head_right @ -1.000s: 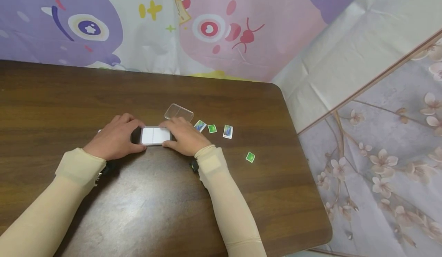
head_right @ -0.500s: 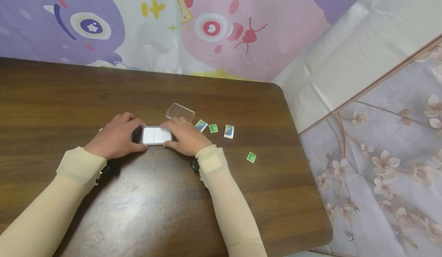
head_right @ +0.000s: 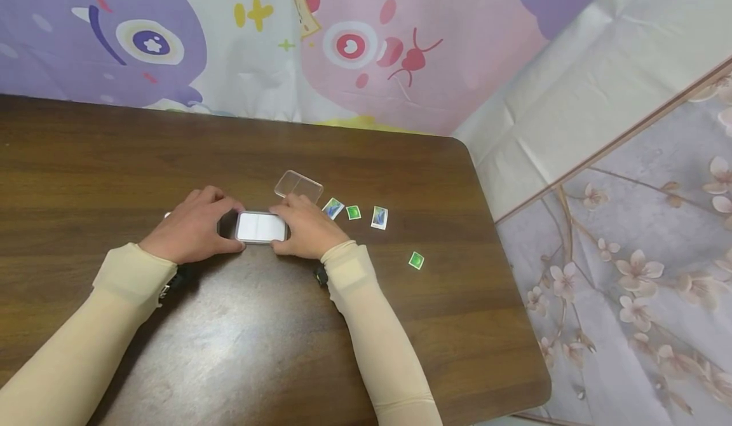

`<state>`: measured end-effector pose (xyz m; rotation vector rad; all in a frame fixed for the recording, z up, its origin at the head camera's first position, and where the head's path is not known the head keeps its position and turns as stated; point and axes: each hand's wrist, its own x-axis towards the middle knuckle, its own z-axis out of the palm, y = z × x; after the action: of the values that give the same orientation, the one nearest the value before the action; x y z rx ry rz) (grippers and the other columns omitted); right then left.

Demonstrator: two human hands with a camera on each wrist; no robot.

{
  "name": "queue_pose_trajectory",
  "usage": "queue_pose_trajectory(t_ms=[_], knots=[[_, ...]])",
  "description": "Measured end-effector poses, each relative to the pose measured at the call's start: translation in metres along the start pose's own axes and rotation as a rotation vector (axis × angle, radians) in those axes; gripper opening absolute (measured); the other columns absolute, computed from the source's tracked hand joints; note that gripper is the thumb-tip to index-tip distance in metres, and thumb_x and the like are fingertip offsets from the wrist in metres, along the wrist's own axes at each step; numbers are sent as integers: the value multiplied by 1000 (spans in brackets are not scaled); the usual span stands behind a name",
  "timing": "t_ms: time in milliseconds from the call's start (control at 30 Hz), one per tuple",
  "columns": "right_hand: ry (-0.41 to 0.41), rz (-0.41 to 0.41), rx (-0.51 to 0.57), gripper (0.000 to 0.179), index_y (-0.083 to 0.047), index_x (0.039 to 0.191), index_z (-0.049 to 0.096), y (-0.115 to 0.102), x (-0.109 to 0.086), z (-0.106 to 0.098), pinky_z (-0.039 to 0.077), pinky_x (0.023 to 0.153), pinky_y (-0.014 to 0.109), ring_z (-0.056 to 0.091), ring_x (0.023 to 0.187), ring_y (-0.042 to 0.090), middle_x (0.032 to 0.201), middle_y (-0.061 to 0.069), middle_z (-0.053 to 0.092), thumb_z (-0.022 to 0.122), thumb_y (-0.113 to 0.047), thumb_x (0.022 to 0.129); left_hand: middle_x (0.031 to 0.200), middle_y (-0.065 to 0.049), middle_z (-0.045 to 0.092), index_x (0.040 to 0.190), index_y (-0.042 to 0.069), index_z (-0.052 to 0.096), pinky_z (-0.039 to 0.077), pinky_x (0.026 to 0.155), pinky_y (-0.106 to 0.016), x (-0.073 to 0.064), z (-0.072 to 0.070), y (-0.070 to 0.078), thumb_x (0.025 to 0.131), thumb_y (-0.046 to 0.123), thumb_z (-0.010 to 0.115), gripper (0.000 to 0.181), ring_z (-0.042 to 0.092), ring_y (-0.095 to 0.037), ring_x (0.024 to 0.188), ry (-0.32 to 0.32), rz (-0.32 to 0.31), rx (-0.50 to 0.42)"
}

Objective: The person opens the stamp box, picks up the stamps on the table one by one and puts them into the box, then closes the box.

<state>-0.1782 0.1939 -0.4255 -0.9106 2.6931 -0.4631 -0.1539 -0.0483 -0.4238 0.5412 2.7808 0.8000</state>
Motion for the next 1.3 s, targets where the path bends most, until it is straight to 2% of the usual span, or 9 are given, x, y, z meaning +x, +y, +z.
queue_pose_trajectory(t_ms=[333, 633, 833, 1033, 1300], knots=[[15, 5, 13, 56, -14, 131, 62, 0, 0, 2, 47, 85, 29, 49, 106, 16, 122, 2, 57, 80, -34, 82, 127, -21, 53, 129, 9, 66, 43, 90, -56, -2, 0, 1, 78, 30, 85, 59, 47, -40, 114, -3, 15, 12], [3, 12, 30, 63, -14, 140, 60, 3, 1, 3, 46, 87, 29, 50, 108, 15, 128, 2, 58, 75, -36, 83, 129, -21, 52, 132, 10, 65, 41, 94, -58, -1, 1, 1, 79, 30, 85, 60, 45, -41, 117, -13, 11, 11], [9, 16, 84, 57, -17, 133, 65, 4, 1, 4, 46, 82, 28, 49, 103, 13, 120, -1, 58, 74, -35, 79, 129, -21, 53, 133, 10, 65, 40, 95, -59, -1, 0, 1, 79, 30, 85, 61, 45, -41, 117, -17, 16, 11], [6, 2, 87, 55, -17, 134, 65, 5, 1, 4, 46, 84, 29, 50, 105, 15, 123, 0, 59, 69, -37, 83, 129, -21, 52, 134, 10, 65, 41, 94, -58, -1, 0, 1, 79, 30, 85, 62, 46, -41, 116, -22, 15, 10], [-3, 11, 98, 57, -18, 134, 64, 6, 0, 3, 47, 83, 28, 49, 105, 14, 123, -1, 57, 77, -36, 82, 128, -20, 52, 132, 10, 65, 41, 94, -57, -1, 0, 0, 79, 31, 85, 60, 46, -40, 116, -24, 20, 12]])
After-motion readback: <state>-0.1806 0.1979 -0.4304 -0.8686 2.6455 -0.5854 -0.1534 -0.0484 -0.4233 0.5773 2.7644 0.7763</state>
